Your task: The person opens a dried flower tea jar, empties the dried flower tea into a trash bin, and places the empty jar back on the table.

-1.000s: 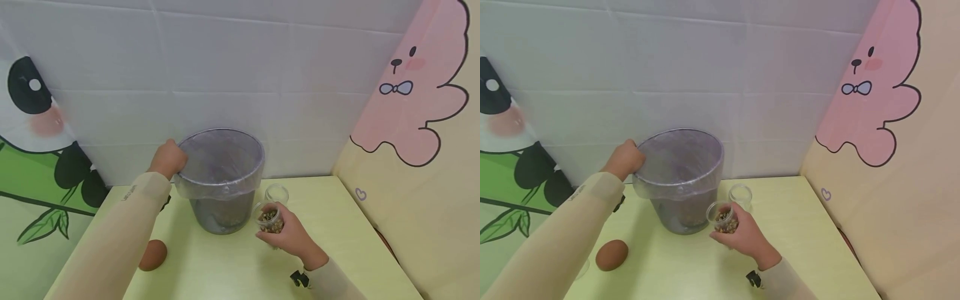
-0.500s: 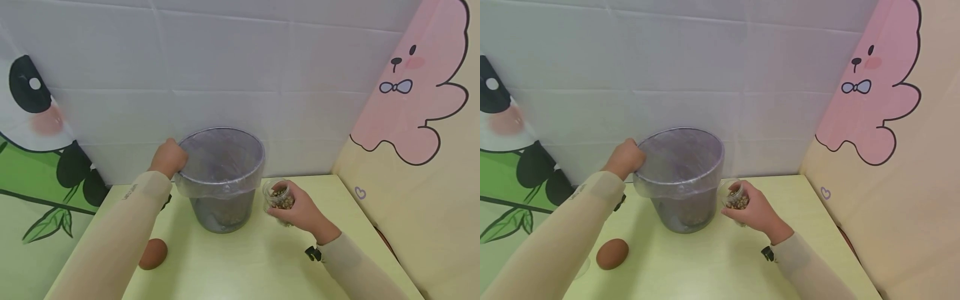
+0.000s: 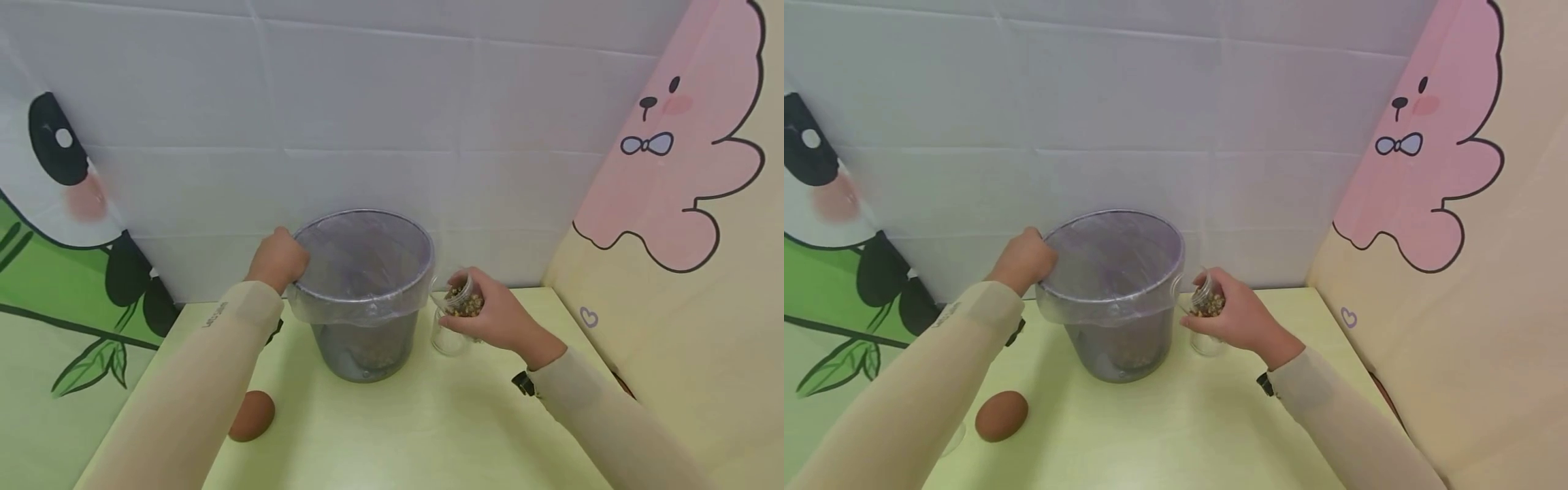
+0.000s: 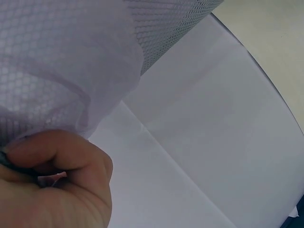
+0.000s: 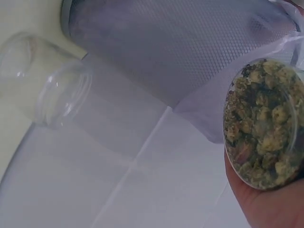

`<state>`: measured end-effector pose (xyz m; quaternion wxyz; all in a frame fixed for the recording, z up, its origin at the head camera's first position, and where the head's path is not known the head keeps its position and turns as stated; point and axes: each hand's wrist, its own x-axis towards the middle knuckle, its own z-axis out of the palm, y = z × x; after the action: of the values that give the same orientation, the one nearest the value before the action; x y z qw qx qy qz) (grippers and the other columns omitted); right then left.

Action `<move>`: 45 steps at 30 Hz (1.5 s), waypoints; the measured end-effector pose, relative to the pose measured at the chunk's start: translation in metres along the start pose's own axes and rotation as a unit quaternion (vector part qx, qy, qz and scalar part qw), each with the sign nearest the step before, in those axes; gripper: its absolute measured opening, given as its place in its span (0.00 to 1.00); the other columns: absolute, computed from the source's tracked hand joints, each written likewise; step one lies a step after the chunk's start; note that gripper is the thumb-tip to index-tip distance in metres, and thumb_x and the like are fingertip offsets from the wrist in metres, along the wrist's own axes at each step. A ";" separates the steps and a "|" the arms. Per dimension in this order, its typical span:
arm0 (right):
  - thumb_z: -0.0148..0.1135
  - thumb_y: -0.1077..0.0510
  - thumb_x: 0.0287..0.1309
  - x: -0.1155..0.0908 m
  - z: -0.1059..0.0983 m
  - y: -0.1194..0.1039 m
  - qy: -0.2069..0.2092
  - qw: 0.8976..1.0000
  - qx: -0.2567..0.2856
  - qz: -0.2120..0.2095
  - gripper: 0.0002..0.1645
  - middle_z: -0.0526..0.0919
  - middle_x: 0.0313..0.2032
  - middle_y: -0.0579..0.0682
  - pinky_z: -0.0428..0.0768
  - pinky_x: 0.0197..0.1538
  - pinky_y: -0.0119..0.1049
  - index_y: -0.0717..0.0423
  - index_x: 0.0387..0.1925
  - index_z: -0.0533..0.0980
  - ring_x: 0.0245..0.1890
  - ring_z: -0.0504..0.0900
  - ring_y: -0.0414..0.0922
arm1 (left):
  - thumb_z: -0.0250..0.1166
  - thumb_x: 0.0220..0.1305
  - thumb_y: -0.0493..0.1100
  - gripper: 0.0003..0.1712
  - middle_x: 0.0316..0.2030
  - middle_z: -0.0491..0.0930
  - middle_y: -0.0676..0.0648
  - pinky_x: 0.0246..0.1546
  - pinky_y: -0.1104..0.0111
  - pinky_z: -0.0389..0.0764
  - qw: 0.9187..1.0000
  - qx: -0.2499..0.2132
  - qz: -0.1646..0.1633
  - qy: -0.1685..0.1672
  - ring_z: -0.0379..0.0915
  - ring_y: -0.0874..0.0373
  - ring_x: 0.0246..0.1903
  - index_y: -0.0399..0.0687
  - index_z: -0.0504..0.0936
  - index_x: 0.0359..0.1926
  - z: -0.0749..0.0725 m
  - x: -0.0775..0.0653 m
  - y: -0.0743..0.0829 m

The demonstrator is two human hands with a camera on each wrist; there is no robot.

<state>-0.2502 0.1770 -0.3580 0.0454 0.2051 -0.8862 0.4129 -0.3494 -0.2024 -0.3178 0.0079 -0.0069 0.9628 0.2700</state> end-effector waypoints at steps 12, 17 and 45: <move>0.78 0.39 0.52 0.025 -0.025 -0.031 -0.020 0.995 -0.085 -0.037 0.34 0.79 0.37 0.48 0.81 0.38 0.44 0.43 0.56 0.72 0.35 0.80 0.45 | 0.45 0.72 0.39 0.38 0.53 0.70 0.21 0.50 0.45 0.75 1.000 0.003 -0.010 -0.003 0.74 0.35 0.46 0.17 0.46 0.73 -0.002 -0.004 0.005; 0.78 0.40 0.52 0.035 -0.029 -0.042 -0.031 0.990 -0.117 -0.066 0.34 0.78 0.35 0.47 0.79 0.37 0.43 0.47 0.56 0.73 0.33 0.78 0.44 | 0.45 0.72 0.40 0.37 0.54 0.70 0.21 0.51 0.44 0.75 1.000 0.009 -0.012 -0.001 0.73 0.35 0.46 0.18 0.48 0.72 -0.002 -0.002 0.004; 0.74 0.40 0.52 0.098 -0.049 -0.059 -0.041 0.936 -0.338 -0.092 0.39 0.80 0.43 0.46 0.78 0.42 0.45 0.54 0.59 0.72 0.38 0.78 0.45 | 0.45 0.71 0.38 0.35 0.50 0.71 0.24 0.47 0.46 0.76 1.000 0.012 -0.008 0.003 0.72 0.38 0.41 0.17 0.51 0.71 -0.001 -0.001 0.003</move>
<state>-0.3203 0.1477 -0.2595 0.1135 0.2752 -0.9518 0.0737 -0.3484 -0.2001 -0.3152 0.0074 -0.0154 0.9659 0.2582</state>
